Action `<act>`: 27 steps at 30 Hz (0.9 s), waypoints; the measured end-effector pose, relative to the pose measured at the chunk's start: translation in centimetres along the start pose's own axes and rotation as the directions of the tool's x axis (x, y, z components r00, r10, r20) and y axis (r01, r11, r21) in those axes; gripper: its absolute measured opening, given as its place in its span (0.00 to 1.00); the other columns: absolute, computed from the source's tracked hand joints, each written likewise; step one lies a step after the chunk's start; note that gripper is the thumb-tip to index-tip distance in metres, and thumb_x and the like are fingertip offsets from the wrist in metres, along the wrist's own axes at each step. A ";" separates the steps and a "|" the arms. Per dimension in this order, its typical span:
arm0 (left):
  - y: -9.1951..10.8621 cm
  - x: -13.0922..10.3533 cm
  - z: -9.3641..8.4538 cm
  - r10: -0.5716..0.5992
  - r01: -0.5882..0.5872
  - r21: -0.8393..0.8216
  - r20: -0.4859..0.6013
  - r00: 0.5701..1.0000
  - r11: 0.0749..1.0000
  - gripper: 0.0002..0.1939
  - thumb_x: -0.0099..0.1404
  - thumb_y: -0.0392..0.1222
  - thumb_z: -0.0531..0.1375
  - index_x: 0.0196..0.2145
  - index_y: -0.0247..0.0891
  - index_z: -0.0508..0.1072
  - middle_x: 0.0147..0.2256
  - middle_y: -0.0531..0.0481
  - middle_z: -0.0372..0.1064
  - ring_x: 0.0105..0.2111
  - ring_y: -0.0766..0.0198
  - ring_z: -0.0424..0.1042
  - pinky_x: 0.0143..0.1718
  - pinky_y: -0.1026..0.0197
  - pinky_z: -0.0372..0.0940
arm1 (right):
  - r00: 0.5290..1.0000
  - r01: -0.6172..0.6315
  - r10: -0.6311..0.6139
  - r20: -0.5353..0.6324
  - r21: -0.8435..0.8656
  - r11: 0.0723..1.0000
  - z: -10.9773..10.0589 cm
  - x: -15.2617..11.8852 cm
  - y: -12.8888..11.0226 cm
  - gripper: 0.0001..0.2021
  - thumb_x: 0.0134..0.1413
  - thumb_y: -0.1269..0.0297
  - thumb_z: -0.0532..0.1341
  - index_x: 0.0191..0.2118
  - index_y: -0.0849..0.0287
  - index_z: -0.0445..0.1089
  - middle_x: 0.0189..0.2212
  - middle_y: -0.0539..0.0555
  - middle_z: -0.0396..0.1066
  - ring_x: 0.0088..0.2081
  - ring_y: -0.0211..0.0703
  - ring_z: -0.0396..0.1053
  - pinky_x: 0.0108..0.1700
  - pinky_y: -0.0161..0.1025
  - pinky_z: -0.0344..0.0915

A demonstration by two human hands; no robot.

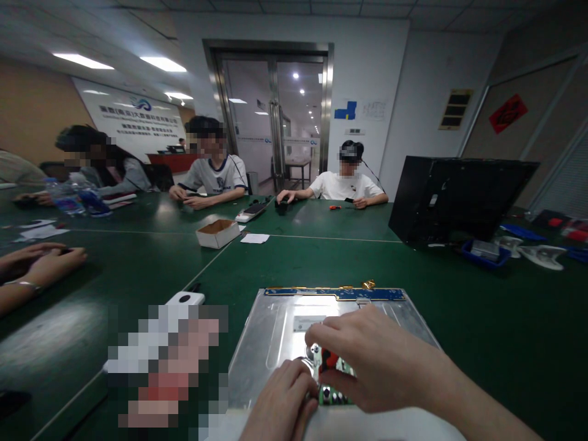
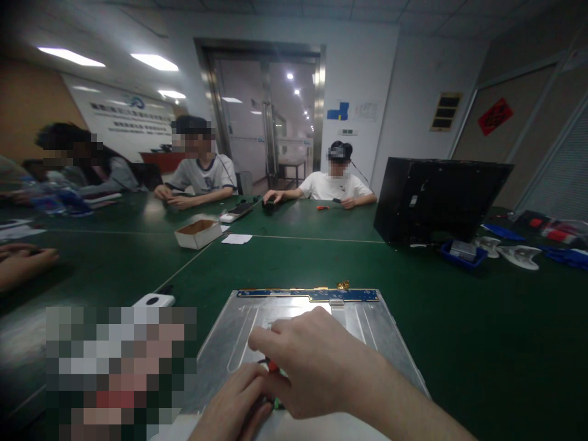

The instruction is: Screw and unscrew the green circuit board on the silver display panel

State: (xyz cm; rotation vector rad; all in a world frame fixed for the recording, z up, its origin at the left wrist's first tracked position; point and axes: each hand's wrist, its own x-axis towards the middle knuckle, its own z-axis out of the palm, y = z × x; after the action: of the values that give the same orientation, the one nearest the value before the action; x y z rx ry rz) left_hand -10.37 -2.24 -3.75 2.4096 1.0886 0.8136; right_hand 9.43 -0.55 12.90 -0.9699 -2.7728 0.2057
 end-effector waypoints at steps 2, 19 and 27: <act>-0.1 0.0 0.0 0.008 -0.008 0.004 0.009 1.000 1.000 0.07 0.66 0.34 0.50 0.38 0.41 0.68 0.39 0.46 0.68 0.38 0.56 0.68 0.37 0.58 0.63 | 1.000 -0.024 0.024 0.004 -0.035 0.999 0.2 0.1 0.1 0.05 0.57 0.61 0.59 0.37 0.56 0.64 0.31 0.48 0.73 0.27 0.38 0.65 0.25 0.37 0.44; -0.4 0.1 0.4 0.024 -0.024 0.012 -0.025 0.999 1.000 0.06 0.67 0.38 0.51 0.37 0.41 0.68 0.38 0.45 0.68 0.37 0.55 0.68 0.36 0.58 0.63 | 1.000 -0.021 0.021 -0.010 -0.041 0.999 0.4 0.0 0.1 0.04 0.55 0.64 0.59 0.36 0.57 0.63 0.31 0.49 0.73 0.28 0.38 0.67 0.25 0.37 0.43; 0.0 0.0 0.2 0.010 -0.010 -0.008 -0.033 0.999 1.000 0.08 0.68 0.37 0.50 0.37 0.40 0.69 0.37 0.45 0.68 0.37 0.56 0.67 0.37 0.59 0.64 | 1.000 -0.030 0.030 -0.010 -0.054 0.998 0.4 0.0 0.0 0.05 0.57 0.62 0.59 0.35 0.57 0.63 0.30 0.48 0.73 0.27 0.38 0.68 0.24 0.37 0.43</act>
State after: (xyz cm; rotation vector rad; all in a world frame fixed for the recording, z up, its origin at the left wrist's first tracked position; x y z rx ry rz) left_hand -10.23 -2.20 -3.92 2.4048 1.0845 0.8622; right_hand 9.27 -0.58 12.50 -1.0232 -2.7699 0.1310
